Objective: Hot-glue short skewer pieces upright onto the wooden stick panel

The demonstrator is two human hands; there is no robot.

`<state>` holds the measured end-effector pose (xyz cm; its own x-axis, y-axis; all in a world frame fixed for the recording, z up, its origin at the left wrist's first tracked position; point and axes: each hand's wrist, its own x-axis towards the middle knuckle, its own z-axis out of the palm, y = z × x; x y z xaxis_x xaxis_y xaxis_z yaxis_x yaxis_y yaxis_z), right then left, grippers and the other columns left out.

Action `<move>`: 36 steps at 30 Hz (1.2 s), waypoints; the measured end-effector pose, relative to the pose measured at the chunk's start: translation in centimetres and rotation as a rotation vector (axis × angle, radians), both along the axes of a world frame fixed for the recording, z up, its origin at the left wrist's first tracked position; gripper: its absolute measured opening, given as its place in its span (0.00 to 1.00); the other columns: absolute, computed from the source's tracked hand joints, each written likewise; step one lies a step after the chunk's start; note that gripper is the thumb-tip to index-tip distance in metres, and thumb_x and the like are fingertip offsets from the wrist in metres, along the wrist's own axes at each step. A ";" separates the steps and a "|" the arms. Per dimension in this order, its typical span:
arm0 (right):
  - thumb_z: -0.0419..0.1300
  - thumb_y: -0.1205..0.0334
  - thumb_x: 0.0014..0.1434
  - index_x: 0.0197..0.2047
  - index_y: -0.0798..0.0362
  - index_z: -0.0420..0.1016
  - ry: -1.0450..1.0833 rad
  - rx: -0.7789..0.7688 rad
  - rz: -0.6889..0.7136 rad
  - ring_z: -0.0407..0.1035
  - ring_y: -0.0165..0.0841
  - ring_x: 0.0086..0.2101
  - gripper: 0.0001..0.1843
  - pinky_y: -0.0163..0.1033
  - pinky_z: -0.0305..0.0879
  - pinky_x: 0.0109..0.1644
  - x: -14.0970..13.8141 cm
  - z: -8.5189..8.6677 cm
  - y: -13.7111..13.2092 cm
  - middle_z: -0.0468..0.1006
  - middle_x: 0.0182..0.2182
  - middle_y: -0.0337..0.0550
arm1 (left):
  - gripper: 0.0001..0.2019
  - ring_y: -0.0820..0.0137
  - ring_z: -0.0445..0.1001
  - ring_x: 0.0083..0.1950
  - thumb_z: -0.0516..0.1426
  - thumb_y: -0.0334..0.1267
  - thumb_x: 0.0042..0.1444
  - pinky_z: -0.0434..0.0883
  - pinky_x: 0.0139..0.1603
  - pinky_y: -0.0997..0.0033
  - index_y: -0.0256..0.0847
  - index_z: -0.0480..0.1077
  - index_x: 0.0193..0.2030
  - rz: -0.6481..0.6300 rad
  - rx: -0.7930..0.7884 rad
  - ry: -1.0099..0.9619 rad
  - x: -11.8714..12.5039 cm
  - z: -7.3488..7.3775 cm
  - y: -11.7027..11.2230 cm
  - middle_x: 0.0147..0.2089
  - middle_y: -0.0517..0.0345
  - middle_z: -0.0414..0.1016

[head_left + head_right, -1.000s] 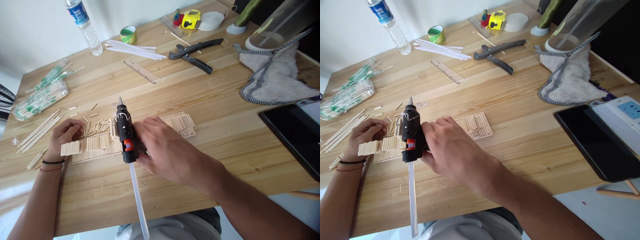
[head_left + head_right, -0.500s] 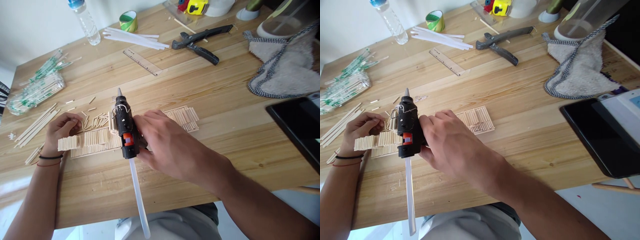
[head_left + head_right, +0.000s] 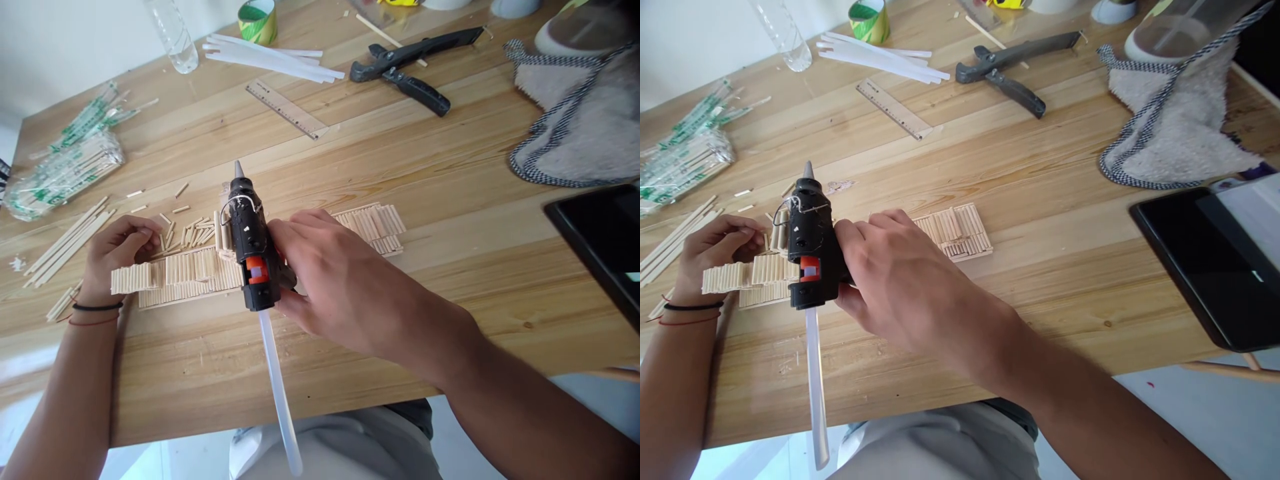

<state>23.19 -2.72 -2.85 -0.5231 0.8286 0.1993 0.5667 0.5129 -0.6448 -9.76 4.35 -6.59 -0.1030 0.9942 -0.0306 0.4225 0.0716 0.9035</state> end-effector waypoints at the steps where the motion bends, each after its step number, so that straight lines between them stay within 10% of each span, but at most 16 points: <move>1: 0.64 0.71 0.61 0.38 0.53 0.69 0.000 0.002 0.000 0.69 0.40 0.38 0.07 0.46 0.64 0.53 0.0 0.0 0.0 0.76 0.35 0.44 | 0.05 0.76 0.70 0.25 0.64 0.35 0.49 0.64 0.25 0.79 0.38 0.80 0.33 -0.001 0.003 -0.004 0.0 0.0 0.0 0.26 0.59 0.76; 36: 0.65 0.69 0.63 0.43 0.55 0.70 -0.007 0.001 -0.007 0.70 0.40 0.39 0.08 0.45 0.64 0.50 0.0 0.0 0.0 0.76 0.36 0.44 | 0.03 0.77 0.70 0.24 0.63 0.33 0.49 0.67 0.23 0.80 0.38 0.79 0.32 0.022 0.018 0.033 0.4 -0.2 0.2 0.25 0.59 0.76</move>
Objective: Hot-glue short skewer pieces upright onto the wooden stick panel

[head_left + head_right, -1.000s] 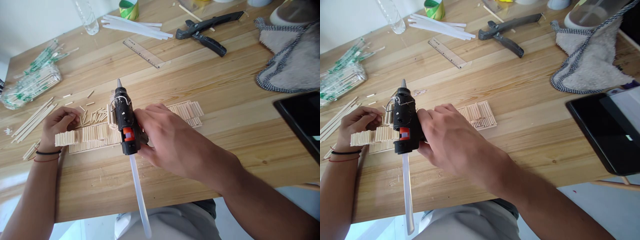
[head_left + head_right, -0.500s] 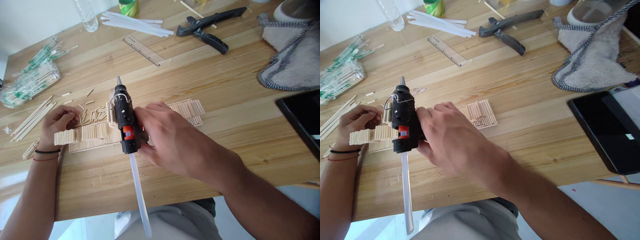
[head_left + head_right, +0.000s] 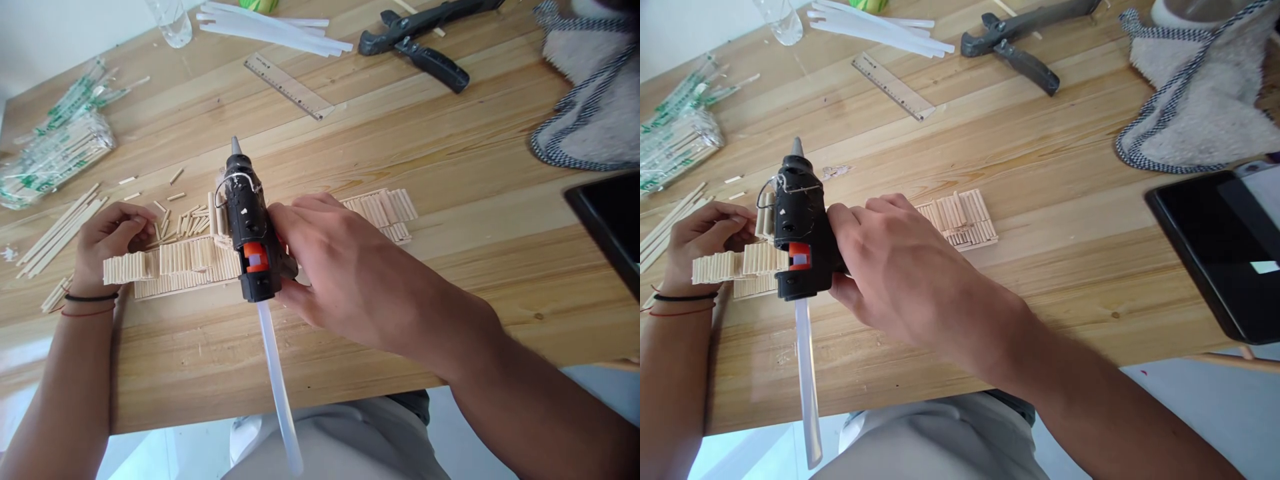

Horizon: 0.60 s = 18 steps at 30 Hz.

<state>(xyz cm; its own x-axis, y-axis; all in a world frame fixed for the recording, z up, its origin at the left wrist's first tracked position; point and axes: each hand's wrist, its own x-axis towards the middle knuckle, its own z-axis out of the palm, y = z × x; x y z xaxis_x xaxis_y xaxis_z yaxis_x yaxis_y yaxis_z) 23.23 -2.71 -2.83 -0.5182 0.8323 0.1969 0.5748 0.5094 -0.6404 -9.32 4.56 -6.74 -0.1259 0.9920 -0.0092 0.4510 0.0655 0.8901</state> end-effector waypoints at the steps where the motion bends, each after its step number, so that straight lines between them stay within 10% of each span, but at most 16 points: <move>1: 0.65 0.68 0.63 0.43 0.55 0.70 -0.006 -0.007 -0.001 0.71 0.40 0.39 0.08 0.45 0.64 0.50 0.0 0.0 0.0 0.77 0.36 0.44 | 0.03 0.77 0.70 0.24 0.63 0.32 0.50 0.67 0.23 0.80 0.37 0.79 0.31 -0.002 0.005 0.002 0.1 0.0 0.0 0.24 0.59 0.76; 18: 0.66 0.66 0.61 0.42 0.53 0.70 -0.055 -0.036 -0.043 0.74 0.42 0.41 0.08 0.47 0.67 0.52 0.0 0.4 -0.3 0.78 0.38 0.44 | 0.05 0.77 0.71 0.22 0.61 0.27 0.50 0.66 0.20 0.82 0.36 0.79 0.31 0.006 0.024 -0.026 0.3 0.0 0.0 0.23 0.60 0.75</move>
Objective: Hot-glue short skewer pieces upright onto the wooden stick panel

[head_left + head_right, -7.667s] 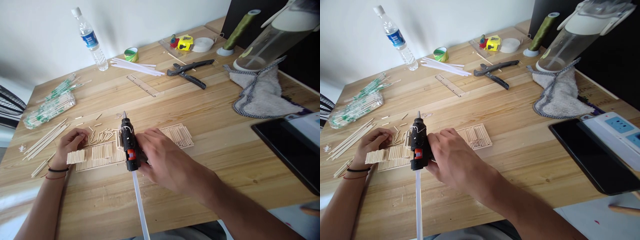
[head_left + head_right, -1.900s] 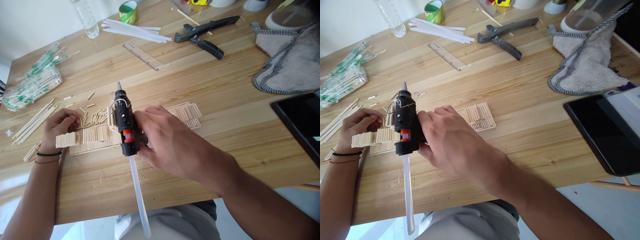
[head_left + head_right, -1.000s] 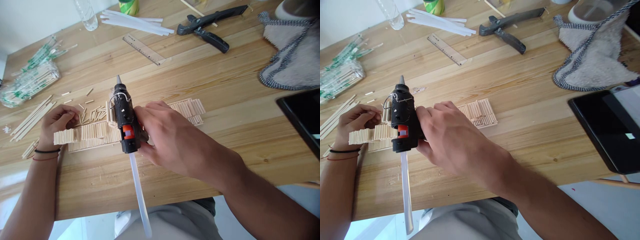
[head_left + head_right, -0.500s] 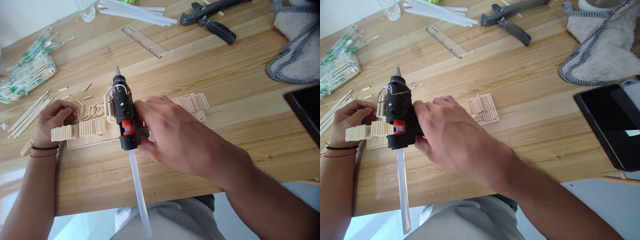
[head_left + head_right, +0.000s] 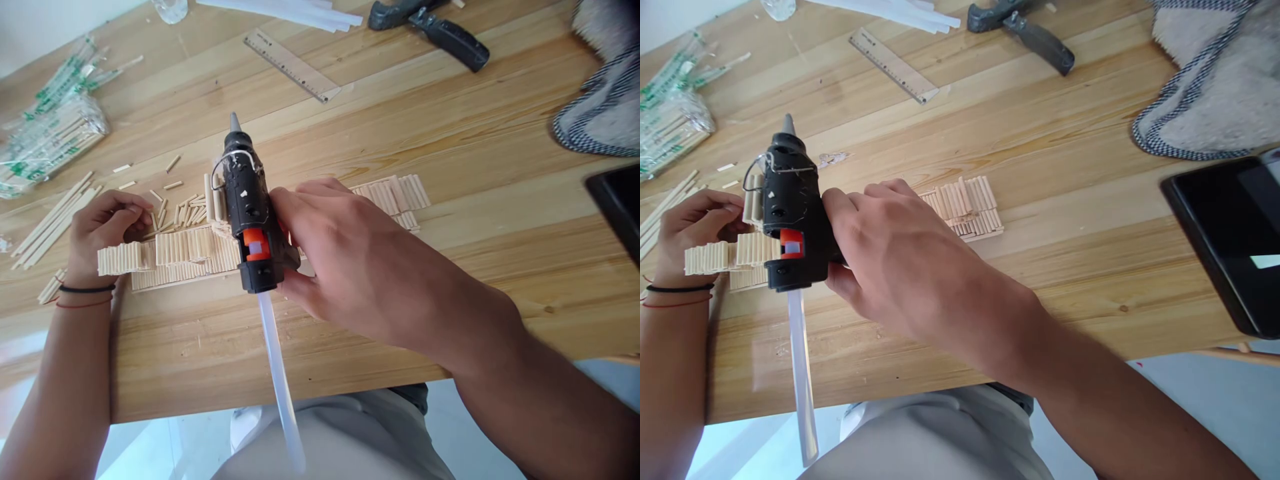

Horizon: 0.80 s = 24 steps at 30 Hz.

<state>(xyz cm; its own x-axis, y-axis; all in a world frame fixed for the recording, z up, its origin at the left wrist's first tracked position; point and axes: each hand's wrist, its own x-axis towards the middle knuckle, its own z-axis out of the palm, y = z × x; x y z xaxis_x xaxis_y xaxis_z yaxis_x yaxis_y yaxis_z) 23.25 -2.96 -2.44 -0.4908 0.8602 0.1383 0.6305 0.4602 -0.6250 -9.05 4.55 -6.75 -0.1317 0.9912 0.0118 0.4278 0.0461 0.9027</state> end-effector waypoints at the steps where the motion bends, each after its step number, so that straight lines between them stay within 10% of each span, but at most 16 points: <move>1: 0.66 0.66 0.61 0.42 0.53 0.70 -0.003 -0.002 -0.004 0.74 0.42 0.41 0.09 0.47 0.67 0.52 0.0 0.0 0.0 0.78 0.38 0.44 | 0.04 0.77 0.71 0.22 0.61 0.27 0.50 0.66 0.19 0.82 0.36 0.79 0.31 -0.001 -0.002 0.000 0.0 0.0 0.0 0.23 0.60 0.75; 24: 0.66 0.71 0.59 0.43 0.55 0.71 0.055 0.010 0.039 0.71 0.43 0.41 0.10 0.48 0.66 0.51 -0.1 -0.1 0.2 0.78 0.38 0.47 | 0.05 0.75 0.71 0.27 0.66 0.36 0.49 0.66 0.27 0.78 0.38 0.80 0.33 -0.025 -0.076 -0.032 -1.3 -0.2 0.0 0.26 0.58 0.76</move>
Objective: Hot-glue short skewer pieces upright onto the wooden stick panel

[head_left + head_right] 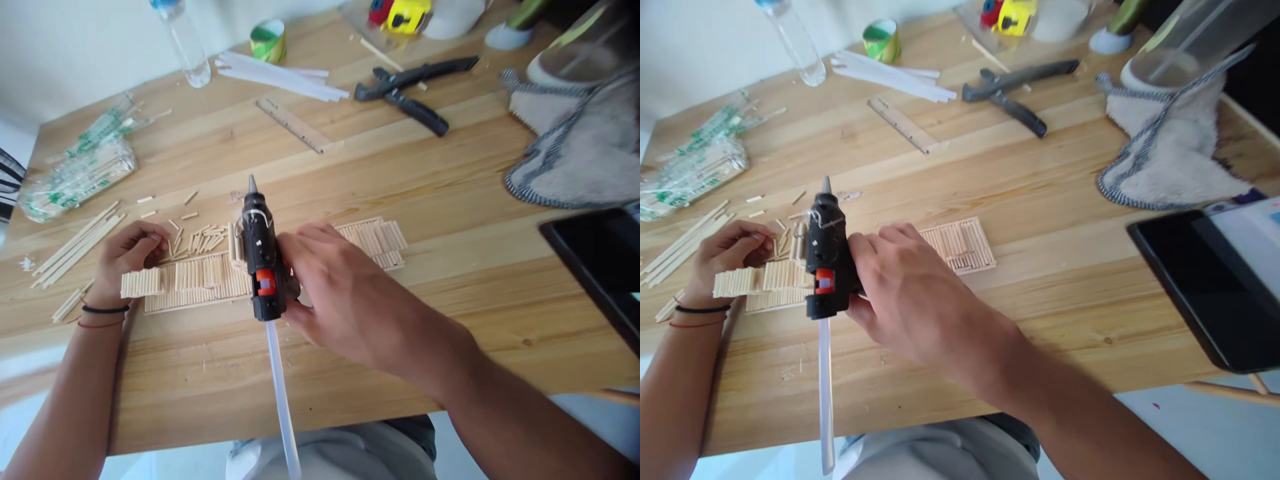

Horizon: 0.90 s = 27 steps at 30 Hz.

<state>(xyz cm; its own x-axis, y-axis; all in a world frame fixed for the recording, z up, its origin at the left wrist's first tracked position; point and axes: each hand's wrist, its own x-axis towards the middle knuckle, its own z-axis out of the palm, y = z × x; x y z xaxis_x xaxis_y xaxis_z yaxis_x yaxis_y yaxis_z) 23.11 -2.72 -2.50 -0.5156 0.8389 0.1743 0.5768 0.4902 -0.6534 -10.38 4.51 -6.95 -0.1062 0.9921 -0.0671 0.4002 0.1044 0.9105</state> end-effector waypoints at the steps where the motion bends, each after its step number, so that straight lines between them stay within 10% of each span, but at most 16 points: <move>1: 0.65 0.71 0.59 0.42 0.55 0.71 0.004 -0.005 0.006 0.70 0.43 0.41 0.09 0.48 0.66 0.52 0.0 0.0 0.0 0.78 0.38 0.47 | 0.06 0.74 0.71 0.27 0.67 0.37 0.48 0.66 0.27 0.77 0.38 0.80 0.33 -0.011 -0.019 -0.004 -0.1 0.1 0.0 0.26 0.58 0.76; 27: 0.66 0.71 0.60 0.45 0.57 0.73 0.012 -0.078 0.031 0.72 0.43 0.45 0.10 0.48 0.66 0.55 -0.2 0.8 0.2 0.82 0.43 0.49 | 0.11 0.67 0.70 0.29 0.66 0.50 0.55 0.65 0.28 0.68 0.46 0.82 0.36 -0.072 -0.020 0.059 -1.9 -0.5 0.0 0.29 0.56 0.74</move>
